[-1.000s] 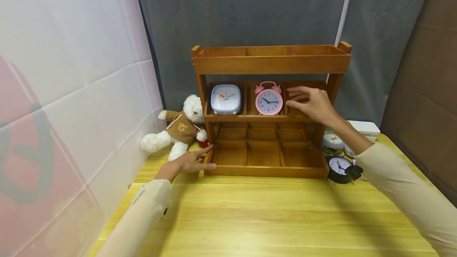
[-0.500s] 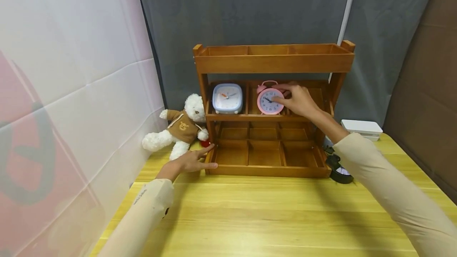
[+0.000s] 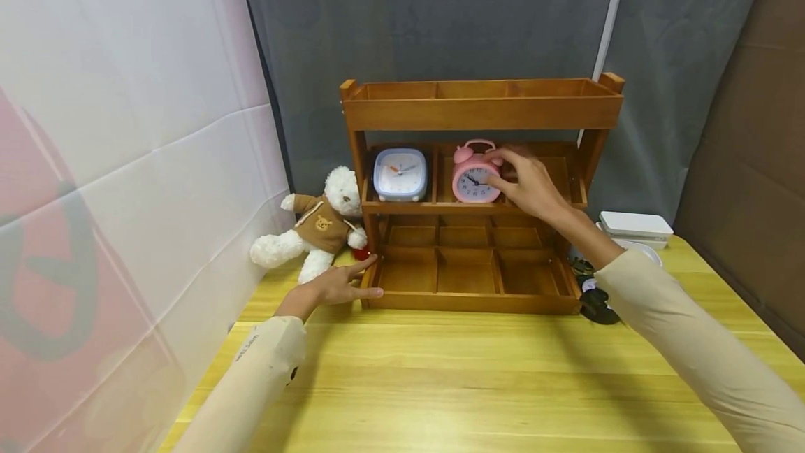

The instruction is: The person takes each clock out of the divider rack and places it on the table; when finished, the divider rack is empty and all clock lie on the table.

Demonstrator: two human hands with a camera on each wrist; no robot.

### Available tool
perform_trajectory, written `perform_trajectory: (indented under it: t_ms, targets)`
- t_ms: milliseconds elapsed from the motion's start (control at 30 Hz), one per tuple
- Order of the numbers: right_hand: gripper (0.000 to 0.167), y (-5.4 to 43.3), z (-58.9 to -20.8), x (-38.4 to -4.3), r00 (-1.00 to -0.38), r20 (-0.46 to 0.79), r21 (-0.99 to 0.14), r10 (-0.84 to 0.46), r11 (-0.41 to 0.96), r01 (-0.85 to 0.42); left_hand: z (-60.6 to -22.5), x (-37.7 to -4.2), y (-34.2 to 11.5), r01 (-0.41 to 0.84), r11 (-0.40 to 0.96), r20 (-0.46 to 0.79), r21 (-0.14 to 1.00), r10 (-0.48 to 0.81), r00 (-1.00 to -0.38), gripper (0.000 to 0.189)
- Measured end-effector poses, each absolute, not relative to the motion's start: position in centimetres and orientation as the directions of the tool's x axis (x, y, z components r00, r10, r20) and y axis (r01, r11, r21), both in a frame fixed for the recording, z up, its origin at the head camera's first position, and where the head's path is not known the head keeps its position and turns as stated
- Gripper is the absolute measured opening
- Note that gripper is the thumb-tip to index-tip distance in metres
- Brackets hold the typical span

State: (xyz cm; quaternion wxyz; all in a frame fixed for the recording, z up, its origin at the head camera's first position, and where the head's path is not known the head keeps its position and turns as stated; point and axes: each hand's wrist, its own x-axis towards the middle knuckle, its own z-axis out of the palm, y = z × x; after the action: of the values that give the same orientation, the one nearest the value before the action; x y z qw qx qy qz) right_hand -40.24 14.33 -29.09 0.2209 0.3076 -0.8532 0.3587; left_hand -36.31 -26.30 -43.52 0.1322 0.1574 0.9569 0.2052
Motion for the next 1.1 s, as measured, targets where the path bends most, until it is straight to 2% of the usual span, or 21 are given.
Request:
perform_trajectory:
  t_ms: [433,767,1100]
  targets:
    - [0.035,14.7,-29.5,-39.5,-0.678,0.653,-0.478,-0.336,0.512,-0.714,-43.5,-36.4,-26.1,0.251,0.87,-0.195,0.425,0.359,-0.913,0.099]
    - [0.036,15.5,-28.6,-37.6,-0.599,0.747,-0.427,-0.288,0.484,-0.764,-43.2,-36.1,-26.2,0.251,0.872,-0.194,0.419,0.356,-0.914,0.097]
    - [0.037,16.7,-28.1,-35.1,-0.611,0.729,-0.424,-0.308,0.498,-0.756,-43.3,-36.1,-26.2,0.252,0.871,-0.189,0.422,0.356,-0.915,0.096]
